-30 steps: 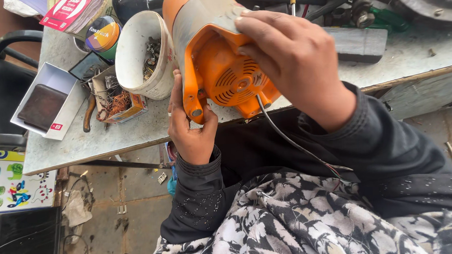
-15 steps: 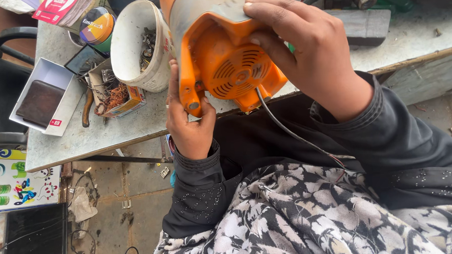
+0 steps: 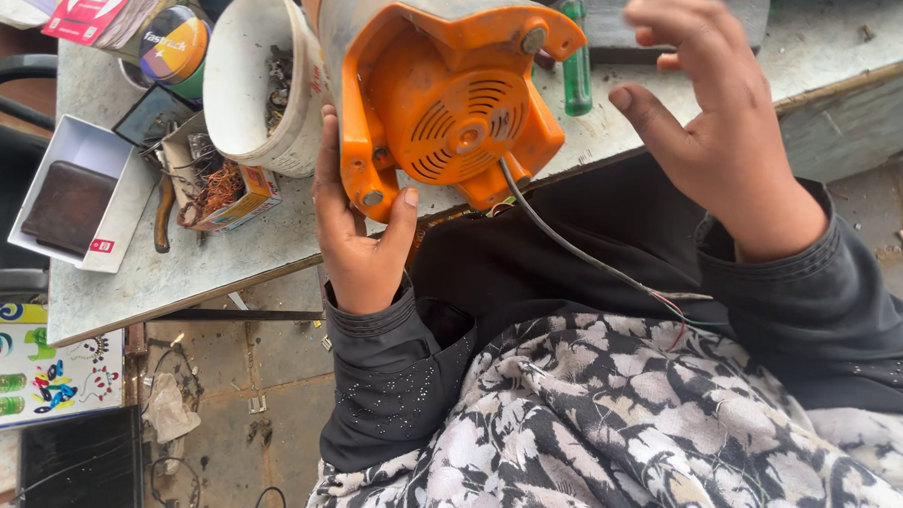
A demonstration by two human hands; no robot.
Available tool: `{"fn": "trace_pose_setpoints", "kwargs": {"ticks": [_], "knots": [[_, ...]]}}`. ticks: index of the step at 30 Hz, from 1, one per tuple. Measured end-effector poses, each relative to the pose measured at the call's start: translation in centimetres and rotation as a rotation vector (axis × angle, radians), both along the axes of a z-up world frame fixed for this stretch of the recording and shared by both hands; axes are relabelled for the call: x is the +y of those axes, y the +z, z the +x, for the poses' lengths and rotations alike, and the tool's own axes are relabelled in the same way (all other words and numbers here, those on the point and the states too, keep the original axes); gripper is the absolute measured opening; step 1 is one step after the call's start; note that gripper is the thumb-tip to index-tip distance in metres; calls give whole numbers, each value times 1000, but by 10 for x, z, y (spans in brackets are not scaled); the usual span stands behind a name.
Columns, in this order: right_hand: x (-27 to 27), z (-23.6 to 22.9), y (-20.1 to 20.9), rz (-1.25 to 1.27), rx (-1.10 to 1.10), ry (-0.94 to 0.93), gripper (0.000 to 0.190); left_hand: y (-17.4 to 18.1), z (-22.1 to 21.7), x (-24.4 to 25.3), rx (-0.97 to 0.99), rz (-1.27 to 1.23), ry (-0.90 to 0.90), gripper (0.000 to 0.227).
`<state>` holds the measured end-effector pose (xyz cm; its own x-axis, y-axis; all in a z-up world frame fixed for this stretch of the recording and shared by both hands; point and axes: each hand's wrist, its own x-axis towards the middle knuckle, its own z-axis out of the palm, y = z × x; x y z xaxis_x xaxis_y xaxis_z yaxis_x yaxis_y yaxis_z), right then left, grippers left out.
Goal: The person uses a screwdriver to work on the casing of an orange electrical device, likely a motor or pump. They repeatedly insert the tool into the device's housing and turn it while holding the object steady with their other hand.
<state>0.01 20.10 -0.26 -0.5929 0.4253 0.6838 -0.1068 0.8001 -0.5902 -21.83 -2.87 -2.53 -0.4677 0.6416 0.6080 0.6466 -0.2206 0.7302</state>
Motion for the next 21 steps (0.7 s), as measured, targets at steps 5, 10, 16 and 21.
{"fn": "trace_pose_setpoints", "kwargs": {"ticks": [5, 10, 16, 21], "knots": [[-13, 4, -4, 79, -338, -88, 26, -5, 5, 0, -49, 8, -87, 82], [-49, -20, -13, 132, -763, 94, 36, -1, -1, -1, -23, -8, -116, 82], [-42, -13, -18, 91, -384, -36, 18, -4, -3, -7, -5, -40, -59, 77], [-38, -13, -21, -5, -200, -5, 17, 0, 2, 0, 32, -14, -23, 77]]}}
